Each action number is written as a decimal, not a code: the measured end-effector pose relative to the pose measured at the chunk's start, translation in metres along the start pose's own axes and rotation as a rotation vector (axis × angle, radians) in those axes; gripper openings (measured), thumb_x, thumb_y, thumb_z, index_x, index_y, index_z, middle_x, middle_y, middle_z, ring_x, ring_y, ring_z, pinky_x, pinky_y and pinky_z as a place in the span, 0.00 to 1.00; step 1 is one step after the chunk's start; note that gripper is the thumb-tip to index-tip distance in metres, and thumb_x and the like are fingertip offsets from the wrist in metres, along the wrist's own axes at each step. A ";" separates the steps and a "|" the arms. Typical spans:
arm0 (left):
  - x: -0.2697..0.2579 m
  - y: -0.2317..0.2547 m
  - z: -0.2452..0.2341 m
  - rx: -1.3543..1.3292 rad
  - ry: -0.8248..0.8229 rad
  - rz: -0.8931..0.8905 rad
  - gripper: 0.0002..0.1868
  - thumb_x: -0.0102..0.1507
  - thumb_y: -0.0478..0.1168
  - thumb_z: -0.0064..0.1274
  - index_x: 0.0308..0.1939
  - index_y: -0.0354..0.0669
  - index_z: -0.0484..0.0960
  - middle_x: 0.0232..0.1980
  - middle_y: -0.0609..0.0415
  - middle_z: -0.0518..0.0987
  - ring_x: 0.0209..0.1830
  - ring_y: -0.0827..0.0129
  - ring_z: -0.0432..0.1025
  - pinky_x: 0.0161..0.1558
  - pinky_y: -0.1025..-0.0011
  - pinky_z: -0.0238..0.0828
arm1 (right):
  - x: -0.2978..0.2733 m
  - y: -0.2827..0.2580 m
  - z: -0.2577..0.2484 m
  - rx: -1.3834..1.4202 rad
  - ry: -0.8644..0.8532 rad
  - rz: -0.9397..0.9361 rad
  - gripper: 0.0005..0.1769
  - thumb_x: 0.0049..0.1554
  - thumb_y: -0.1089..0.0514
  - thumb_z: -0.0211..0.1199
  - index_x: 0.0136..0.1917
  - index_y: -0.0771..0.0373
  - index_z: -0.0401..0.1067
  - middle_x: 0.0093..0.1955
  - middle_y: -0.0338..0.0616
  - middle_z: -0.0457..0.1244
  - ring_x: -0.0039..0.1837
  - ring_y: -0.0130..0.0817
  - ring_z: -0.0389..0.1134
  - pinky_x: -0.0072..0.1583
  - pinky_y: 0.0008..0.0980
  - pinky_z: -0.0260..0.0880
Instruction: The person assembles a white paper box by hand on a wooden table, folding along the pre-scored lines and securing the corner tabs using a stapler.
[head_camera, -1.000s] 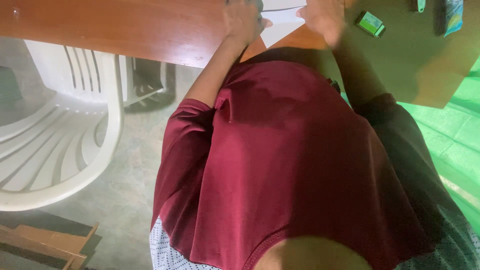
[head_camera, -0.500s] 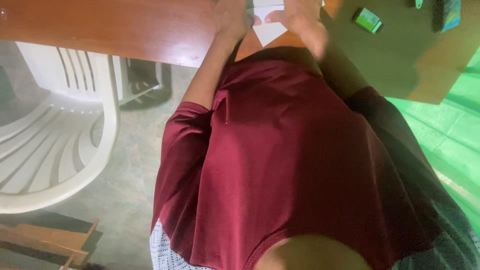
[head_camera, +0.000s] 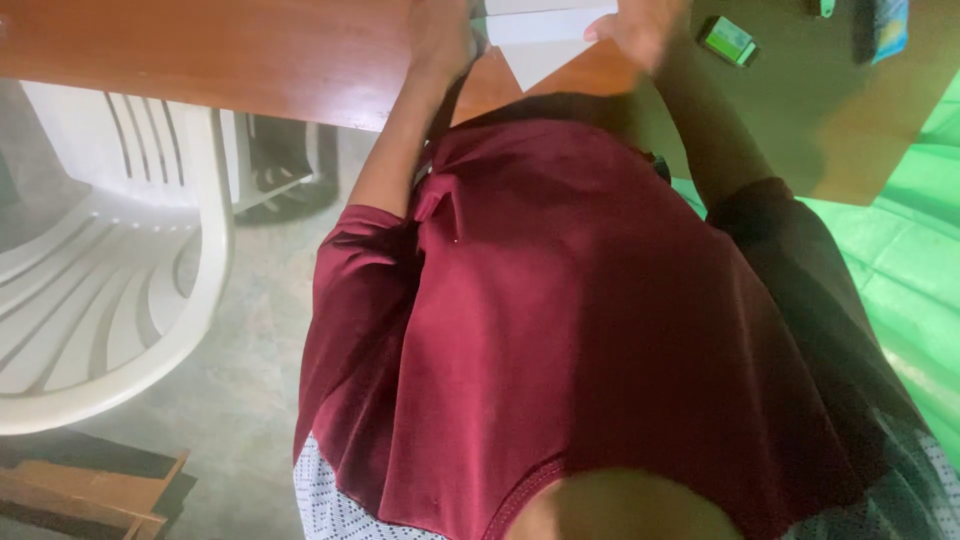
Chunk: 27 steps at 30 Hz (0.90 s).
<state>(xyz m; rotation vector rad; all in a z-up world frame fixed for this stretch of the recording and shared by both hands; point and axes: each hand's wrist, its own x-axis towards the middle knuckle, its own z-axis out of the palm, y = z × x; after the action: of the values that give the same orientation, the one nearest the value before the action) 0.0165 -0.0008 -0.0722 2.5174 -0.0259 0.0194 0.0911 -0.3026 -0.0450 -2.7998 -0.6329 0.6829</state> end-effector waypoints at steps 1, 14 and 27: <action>-0.002 0.001 0.000 -0.015 -0.025 -0.016 0.08 0.45 0.34 0.67 0.25 0.39 0.83 0.27 0.42 0.81 0.28 0.51 0.77 0.32 0.58 0.72 | -0.005 -0.002 -0.004 -0.021 0.003 0.009 0.49 0.41 0.34 0.79 0.66 0.65 0.71 0.55 0.60 0.68 0.56 0.58 0.68 0.58 0.60 0.65; -0.022 0.036 -0.076 -0.227 -0.127 0.101 0.11 0.53 0.37 0.70 0.33 0.39 0.83 0.37 0.42 0.82 0.41 0.47 0.76 0.42 0.55 0.70 | -0.034 -0.029 -0.049 -0.056 0.126 -0.501 0.15 0.63 0.53 0.70 0.53 0.65 0.71 0.48 0.52 0.65 0.53 0.47 0.68 0.61 0.50 0.68; 0.037 0.067 -0.006 0.555 0.157 0.231 0.11 0.45 0.35 0.57 0.32 0.38 0.85 0.38 0.42 0.83 0.35 0.52 0.79 0.27 0.63 0.75 | -0.058 -0.057 -0.090 -0.160 0.171 -0.703 0.11 0.54 0.57 0.68 0.47 0.66 0.73 0.42 0.51 0.65 0.47 0.50 0.68 0.53 0.47 0.68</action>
<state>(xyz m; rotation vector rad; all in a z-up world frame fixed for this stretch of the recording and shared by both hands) 0.0519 -0.0522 -0.0280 3.0423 -0.2828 0.3629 0.0672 -0.2849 0.0726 -2.4473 -1.5661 0.2529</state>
